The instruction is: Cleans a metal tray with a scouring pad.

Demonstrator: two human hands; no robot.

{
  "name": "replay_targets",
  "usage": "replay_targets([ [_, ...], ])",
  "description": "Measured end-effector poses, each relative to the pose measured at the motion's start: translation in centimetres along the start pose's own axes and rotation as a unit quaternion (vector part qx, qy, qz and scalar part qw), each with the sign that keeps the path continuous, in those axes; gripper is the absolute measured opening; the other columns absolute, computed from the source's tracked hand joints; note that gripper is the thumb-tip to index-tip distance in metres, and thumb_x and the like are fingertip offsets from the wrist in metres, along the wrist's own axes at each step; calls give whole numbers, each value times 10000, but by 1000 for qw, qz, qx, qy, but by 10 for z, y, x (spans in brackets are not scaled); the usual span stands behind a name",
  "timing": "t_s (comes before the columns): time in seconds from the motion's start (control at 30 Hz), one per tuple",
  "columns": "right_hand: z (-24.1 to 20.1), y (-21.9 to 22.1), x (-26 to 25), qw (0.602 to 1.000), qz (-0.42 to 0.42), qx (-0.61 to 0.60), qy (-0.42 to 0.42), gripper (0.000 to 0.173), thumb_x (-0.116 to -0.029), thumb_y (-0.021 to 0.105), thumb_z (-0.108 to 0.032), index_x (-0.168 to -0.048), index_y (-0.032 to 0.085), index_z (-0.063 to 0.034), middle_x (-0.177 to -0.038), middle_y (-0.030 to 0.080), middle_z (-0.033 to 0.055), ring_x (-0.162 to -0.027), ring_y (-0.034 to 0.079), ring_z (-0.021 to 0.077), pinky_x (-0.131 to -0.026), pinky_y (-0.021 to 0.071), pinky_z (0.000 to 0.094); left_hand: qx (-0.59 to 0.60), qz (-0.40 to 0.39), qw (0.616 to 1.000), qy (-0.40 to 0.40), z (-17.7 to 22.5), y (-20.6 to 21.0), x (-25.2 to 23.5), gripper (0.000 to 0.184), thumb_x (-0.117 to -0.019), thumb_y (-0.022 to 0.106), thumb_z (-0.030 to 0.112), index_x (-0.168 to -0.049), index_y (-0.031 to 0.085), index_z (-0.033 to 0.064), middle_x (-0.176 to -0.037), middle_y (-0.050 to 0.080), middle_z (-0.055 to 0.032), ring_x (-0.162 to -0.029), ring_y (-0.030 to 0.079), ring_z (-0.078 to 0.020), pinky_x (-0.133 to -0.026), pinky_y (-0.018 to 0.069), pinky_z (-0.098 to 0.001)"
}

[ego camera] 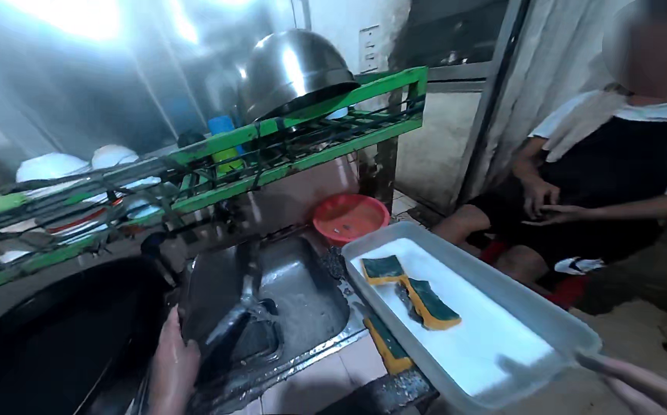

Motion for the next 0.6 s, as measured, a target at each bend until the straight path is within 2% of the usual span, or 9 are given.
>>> replay_targets([
  [0.03, -13, 12, -21, 999, -27, 1, -18, 374, -1067, 452, -81, -1337, 563, 152, -1334, 603, 333, -1251, 618, 344, -1104, 473, 422, -20, 5, 1000, 22, 5, -9, 6, 695, -858, 540, -151, -1526, 383, -38, -1492, 467, -301, -1384, 475, -443, -1131, 395, -586],
  [0.13, -23, 55, -79, 998, -61, 20, -8, 385, -1043, 473, -107, -1380, 602, 26, -1359, 639, 227, -1255, 634, 325, -1091, 489, 475, -11, 19, 999, 27, 7, -29, 20, 702, -849, 524, -156, -1526, 354, -87, -1503, 412, -363, -1401, 425, -500, -1151, 355, -606],
  [0.2, -10, 94, -116, 989, -119, 35, 77, 419, -1067, 502, -157, -1464, 538, -30, -1423, 599, 202, -1313, 589, 326, -1124, 447, 482, 7, 41, 999, 10, -5, -36, 23, 688, -851, 513, -139, -1515, 333, -131, -1518, 376, -389, -1430, 384, -508, -1188, 315, -566],
  [0.27, 15, 131, -144, 965, -182, 85, 167, 570, -1062, 563, -270, -1555, 403, -32, -1523, 491, 234, -1402, 495, 367, -1168, 374, 517, 23, 54, 998, -22, -21, -36, 23, 670, -866, 512, -121, -1510, 326, -148, -1517, 383, -386, -1434, 394, -485, -1201, 310, -523],
  [0.33, 49, 160, -158, 936, -219, 172, 215, 806, -998, 646, -418, -1580, 304, 22, -1598, 347, 290, -1475, 380, 419, -1200, 323, 556, 38, 49, 996, -66, -40, -30, 22, 670, -877, 519, -120, -1517, 322, -141, -1511, 404, -374, -1431, 411, -465, -1202, 313, -513],
  [0.4, 92, 179, -165, 919, -214, 237, 232, 968, -881, 753, -516, -1535, 346, 71, -1552, 360, 348, -1442, 388, 481, -1158, 366, 606, 56, 39, 993, -101, -61, -19, 17, 669, -878, 533, -119, -1519, 343, -117, -1492, 440, -355, -1412, 442, -447, -1189, 335, -522],
  [0.47, 122, 188, -159, 906, -210, 255, 265, 1058, -822, 830, -482, -1551, 290, 62, -1529, 372, 363, -1417, 405, 508, -1130, 390, 629, 81, 27, 987, -137, -85, -2, 7, 657, -890, 547, -104, -1520, 362, -97, -1477, 469, -339, -1396, 465, -435, -1174, 346, -539],
  [0.53, 128, 186, -154, 902, -202, 261, 280, 1076, -815, 861, -355, -1595, 219, 14, -1504, 409, 362, -1362, 470, 519, -1094, 419, 654, 129, -1, 974, -188, -114, 22, -7, 624, -928, 552, -69, -1527, 378, -57, -1483, 480, -304, -1387, 484, -398, -1160, 367, -537],
  [0.6, 119, 174, -149, 902, -181, 267, 289, 944, -830, 836, -245, -1579, 303, -32, -1384, 558, 337, -1257, 571, 514, -1032, 454, 681, 187, -42, 952, -239, -143, 52, -14, 588, -940, 571, -26, -1505, 409, -27, -1412, 540, -280, -1292, 553, -374, -1071, 447, -545],
])
Point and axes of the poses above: each hand's wrist, its own x-axis away from the middle knuckle, its own y-axis out of the palm, z = x × y, the point moved 9 cm from there along -x, towards the middle knuckle
